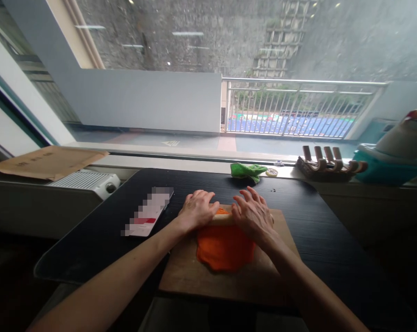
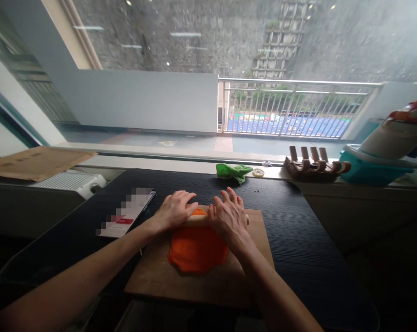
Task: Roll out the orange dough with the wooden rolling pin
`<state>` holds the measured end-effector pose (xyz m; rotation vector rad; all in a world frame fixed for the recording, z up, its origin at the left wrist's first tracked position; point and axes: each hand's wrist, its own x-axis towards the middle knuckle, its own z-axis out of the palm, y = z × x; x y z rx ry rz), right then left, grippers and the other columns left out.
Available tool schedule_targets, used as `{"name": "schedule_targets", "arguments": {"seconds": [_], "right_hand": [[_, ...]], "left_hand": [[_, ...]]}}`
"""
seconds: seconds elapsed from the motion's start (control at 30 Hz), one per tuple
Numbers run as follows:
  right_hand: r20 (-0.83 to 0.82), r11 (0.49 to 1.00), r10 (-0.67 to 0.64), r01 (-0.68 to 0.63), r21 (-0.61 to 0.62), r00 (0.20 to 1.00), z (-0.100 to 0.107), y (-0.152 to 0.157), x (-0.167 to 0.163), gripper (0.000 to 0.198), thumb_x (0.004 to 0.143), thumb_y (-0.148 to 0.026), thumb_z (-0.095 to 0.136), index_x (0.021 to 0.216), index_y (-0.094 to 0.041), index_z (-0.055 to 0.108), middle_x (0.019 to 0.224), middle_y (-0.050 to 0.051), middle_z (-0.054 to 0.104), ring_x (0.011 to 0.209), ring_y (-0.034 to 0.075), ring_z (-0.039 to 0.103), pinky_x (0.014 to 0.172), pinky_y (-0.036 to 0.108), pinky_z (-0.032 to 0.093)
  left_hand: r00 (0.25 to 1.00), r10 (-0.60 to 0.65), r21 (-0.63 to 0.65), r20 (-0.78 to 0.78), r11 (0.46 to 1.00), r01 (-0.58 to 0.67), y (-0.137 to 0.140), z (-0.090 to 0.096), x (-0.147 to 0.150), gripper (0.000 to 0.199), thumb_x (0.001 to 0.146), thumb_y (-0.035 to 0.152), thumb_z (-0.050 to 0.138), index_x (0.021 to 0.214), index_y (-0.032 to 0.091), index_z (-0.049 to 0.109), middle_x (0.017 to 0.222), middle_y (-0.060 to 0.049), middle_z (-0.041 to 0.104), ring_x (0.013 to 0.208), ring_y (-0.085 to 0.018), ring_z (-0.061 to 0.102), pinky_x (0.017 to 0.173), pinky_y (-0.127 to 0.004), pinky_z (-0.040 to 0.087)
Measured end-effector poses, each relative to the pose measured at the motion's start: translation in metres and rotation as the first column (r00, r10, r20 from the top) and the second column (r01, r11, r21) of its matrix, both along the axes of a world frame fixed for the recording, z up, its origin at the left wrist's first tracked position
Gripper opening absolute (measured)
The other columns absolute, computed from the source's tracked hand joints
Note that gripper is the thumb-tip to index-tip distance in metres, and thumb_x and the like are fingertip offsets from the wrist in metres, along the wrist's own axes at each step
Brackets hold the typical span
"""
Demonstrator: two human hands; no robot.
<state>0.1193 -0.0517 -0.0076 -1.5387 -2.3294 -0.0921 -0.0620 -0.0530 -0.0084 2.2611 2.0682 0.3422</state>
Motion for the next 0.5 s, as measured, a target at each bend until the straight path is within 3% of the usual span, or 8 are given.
{"name": "schedule_targets", "arguments": {"seconds": [0.17, 0.5], "right_hand": [[-0.030, 1.000, -0.022, 0.022, 0.018, 0.999, -0.0062, 0.0047, 0.0008, 0.029, 0.089, -0.034, 0.040, 0.103, -0.023, 0.064, 0.128, 0.007, 0.052, 0.132, 0.024, 0.028, 0.105, 0.038, 0.026], [-0.058, 1.000, -0.010, 0.010, 0.000, 0.998, -0.0062, 0.0061, 0.0008, 0.030, 0.088, -0.034, 0.041, 0.104, -0.022, 0.064, 0.130, 0.008, 0.051, 0.132, 0.025, 0.029, 0.103, 0.039, 0.028]], "left_hand": [[0.999, 0.029, -0.043, -0.012, 0.999, -0.030, 0.0020, 0.0023, 0.0014, 0.045, 0.087, 0.044, 0.039, 0.123, 0.021, 0.056, 0.128, -0.007, 0.058, 0.122, -0.025, 0.046, 0.100, -0.039, 0.035], [0.999, 0.044, 0.046, -0.031, 0.998, -0.042, 0.0009, 0.0047, 0.0035, 0.040, 0.087, 0.040, 0.044, 0.118, 0.020, 0.058, 0.124, -0.006, 0.060, 0.119, -0.023, 0.048, 0.100, -0.035, 0.036]]}}
